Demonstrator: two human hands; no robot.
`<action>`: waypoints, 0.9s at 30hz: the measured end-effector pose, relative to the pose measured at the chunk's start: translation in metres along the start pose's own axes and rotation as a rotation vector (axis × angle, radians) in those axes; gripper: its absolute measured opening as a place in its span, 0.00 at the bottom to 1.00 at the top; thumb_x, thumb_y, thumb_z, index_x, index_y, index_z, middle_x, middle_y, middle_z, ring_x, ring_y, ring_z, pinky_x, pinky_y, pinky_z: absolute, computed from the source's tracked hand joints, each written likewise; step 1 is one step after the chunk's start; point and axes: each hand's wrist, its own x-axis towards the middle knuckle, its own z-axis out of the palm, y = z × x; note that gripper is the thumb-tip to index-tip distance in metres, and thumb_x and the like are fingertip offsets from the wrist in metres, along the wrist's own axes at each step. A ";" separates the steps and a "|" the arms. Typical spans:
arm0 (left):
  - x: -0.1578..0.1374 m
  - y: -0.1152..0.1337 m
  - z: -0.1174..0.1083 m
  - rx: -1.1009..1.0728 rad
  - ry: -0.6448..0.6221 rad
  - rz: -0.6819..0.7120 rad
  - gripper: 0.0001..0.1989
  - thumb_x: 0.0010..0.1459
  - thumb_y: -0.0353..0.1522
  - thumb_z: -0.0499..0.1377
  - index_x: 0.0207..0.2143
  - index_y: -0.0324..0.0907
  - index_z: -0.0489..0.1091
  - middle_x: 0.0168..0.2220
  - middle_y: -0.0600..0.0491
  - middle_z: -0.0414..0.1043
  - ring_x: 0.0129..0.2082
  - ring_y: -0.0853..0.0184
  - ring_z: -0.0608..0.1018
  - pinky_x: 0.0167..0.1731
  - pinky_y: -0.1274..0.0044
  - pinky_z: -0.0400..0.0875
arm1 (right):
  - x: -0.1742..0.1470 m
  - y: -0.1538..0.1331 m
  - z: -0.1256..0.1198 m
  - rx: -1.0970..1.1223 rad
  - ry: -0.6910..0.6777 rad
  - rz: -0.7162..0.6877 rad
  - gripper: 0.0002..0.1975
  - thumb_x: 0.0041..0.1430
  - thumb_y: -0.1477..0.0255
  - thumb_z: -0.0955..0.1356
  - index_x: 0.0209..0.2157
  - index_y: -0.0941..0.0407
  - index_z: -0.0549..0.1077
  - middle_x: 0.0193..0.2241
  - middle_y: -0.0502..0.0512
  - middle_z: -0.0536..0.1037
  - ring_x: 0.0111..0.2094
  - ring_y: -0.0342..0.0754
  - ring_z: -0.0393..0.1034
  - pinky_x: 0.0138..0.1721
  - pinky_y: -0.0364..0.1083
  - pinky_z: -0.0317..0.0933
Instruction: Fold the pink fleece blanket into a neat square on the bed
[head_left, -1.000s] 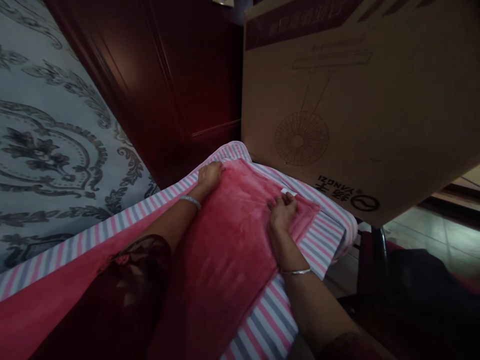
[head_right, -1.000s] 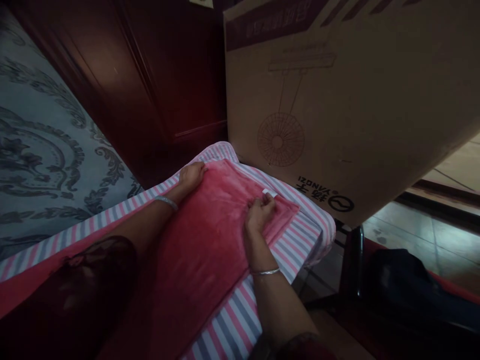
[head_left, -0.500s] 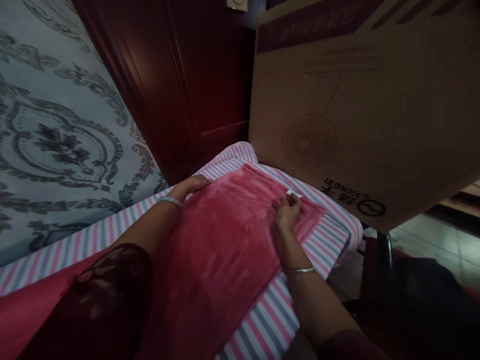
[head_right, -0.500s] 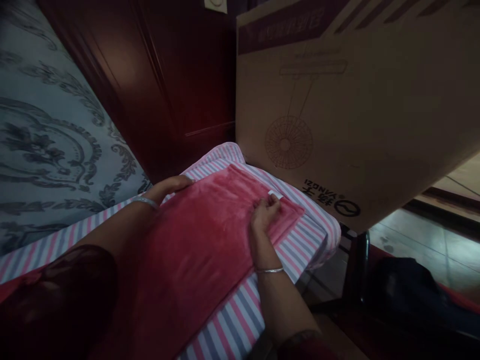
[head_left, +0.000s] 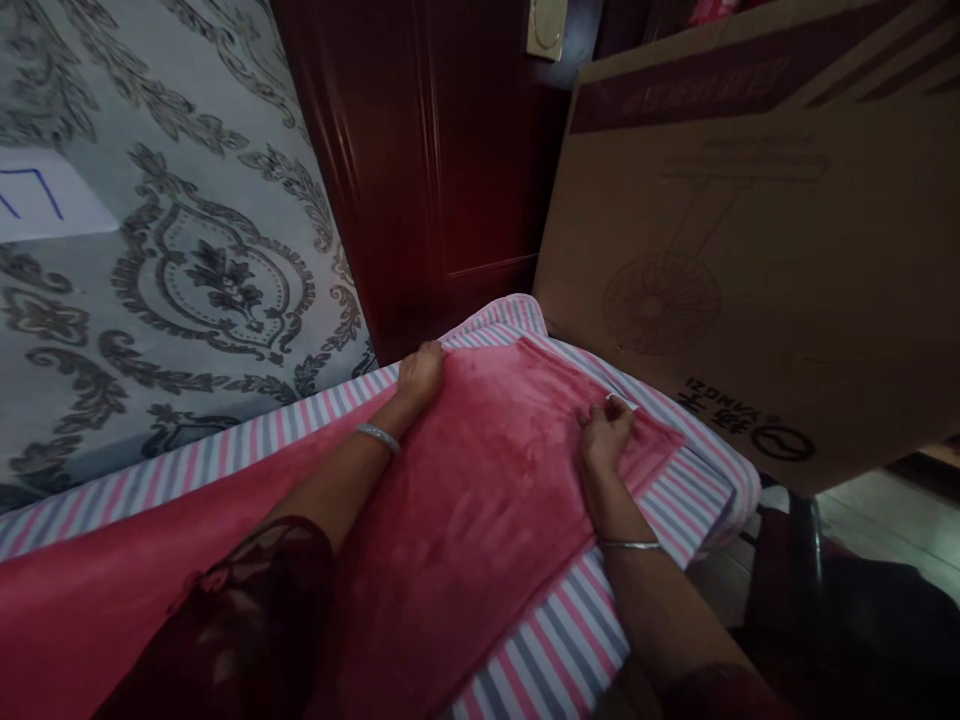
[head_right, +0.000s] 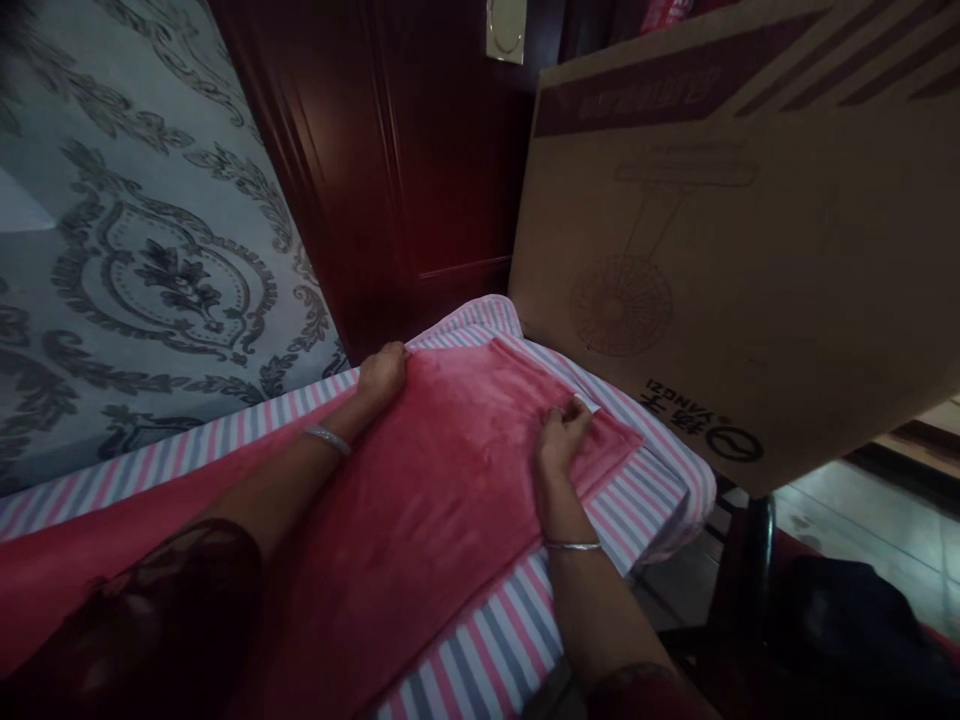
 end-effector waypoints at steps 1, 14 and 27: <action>-0.003 -0.002 0.002 0.050 0.025 0.014 0.21 0.70 0.34 0.44 0.54 0.38 0.72 0.56 0.39 0.74 0.56 0.53 0.76 0.52 0.69 0.66 | -0.001 0.001 0.001 0.017 0.054 0.007 0.26 0.52 0.55 0.64 0.51 0.48 0.60 0.52 0.55 0.63 0.49 0.49 0.67 0.41 0.48 0.72; -0.002 -0.023 0.014 0.019 -0.024 -0.001 0.13 0.67 0.39 0.51 0.44 0.45 0.72 0.44 0.47 0.81 0.47 0.59 0.81 0.43 0.72 0.70 | 0.050 -0.066 0.028 -0.577 -0.118 -0.240 0.26 0.61 0.67 0.58 0.59 0.59 0.67 0.58 0.65 0.72 0.58 0.55 0.68 0.58 0.51 0.63; -0.003 -0.020 0.016 0.120 -0.084 -0.029 0.20 0.69 0.34 0.44 0.48 0.42 0.74 0.52 0.44 0.78 0.52 0.56 0.78 0.49 0.70 0.70 | 0.119 -0.055 0.117 -1.207 -0.642 -0.069 0.29 0.63 0.53 0.67 0.52 0.63 0.78 0.52 0.73 0.78 0.55 0.63 0.73 0.54 0.56 0.65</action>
